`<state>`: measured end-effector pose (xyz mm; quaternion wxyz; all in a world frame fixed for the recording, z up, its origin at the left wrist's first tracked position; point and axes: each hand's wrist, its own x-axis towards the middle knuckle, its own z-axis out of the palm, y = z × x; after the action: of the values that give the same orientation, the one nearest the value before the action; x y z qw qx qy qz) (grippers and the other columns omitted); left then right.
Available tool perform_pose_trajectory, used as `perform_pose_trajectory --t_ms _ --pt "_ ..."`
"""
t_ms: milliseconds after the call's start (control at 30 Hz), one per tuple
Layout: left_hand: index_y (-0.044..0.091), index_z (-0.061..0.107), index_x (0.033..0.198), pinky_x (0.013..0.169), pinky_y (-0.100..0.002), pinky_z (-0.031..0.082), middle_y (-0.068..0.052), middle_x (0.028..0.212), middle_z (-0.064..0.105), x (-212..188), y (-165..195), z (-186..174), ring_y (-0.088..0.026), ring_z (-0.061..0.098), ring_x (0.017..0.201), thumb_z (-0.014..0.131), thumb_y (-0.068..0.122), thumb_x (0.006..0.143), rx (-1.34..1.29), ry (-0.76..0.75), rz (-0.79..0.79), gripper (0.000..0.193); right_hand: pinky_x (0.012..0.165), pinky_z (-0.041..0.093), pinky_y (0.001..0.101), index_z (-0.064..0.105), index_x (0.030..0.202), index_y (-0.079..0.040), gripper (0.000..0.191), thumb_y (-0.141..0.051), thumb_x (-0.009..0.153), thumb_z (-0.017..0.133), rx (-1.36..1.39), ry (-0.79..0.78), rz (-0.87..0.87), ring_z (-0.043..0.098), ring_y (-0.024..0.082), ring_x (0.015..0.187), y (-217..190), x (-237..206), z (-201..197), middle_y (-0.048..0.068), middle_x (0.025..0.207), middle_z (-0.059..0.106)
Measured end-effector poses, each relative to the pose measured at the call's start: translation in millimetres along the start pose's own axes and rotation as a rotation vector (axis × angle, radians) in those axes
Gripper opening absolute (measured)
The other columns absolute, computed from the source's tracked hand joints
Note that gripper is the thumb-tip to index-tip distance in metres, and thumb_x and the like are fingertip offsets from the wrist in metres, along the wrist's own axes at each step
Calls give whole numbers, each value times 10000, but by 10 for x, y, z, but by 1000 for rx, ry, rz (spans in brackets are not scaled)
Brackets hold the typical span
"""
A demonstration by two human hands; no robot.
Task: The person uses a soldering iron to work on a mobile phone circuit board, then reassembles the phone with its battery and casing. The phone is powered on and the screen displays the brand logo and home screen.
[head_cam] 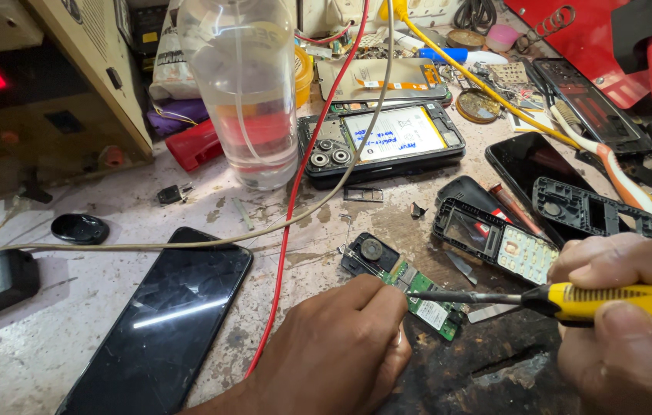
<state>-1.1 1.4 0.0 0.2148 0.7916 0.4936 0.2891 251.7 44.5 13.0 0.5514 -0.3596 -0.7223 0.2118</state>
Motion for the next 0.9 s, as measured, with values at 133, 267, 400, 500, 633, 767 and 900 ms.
perform_pose_trajectory --t_ms 133,267,400,500,633,767,900 --pt "21 575 948 707 -477 558 -149 895 607 -4 2 2 -362 682 813 698 164 865 3 9 17 206 700 500 290 488 1092 8 216 -204 1050 470 6 16 -181 567 139 692 76 20 87 195 961 595" --pt "30 575 948 708 -482 554 -151 891 605 -7 2 -1 -366 678 805 705 167 860 -5 19 19 209 658 507 311 484 1113 31 284 -188 932 465 -32 34 -34 551 179 671 50 -8 32 215 929 618" --pt "39 575 945 708 -482 553 -149 884 606 -2 0 0 -363 677 798 703 169 865 3 15 6 200 690 522 306 490 1146 13 274 -187 960 468 -28 11 -26 569 180 713 35 -34 9 209 926 625" --pt "42 575 941 704 -477 556 -144 877 610 -6 1 2 -360 680 796 699 169 865 8 0 -11 194 693 514 306 485 1132 14 257 -183 967 476 -18 11 -5 575 164 686 20 -17 7 212 925 625" --pt "29 577 964 706 -479 557 -152 890 609 -1 -2 6 -365 680 799 701 174 871 7 21 18 213 748 510 312 477 1097 9 218 -196 1027 497 1 -44 -27 569 172 731 -17 35 -20 201 946 623" --pt "31 578 964 707 -477 559 -152 887 610 4 -1 6 -364 681 798 695 175 872 1 7 2 207 679 496 317 486 1101 18 282 -221 951 485 -34 12 21 554 173 666 -17 18 -4 208 899 621" --pt "26 577 975 708 -486 553 -156 893 610 0 0 -1 -370 678 803 698 178 868 -3 4 2 222 703 486 294 482 1079 10 242 -227 1030 489 10 21 -59 561 158 690 30 -3 68 209 913 616"
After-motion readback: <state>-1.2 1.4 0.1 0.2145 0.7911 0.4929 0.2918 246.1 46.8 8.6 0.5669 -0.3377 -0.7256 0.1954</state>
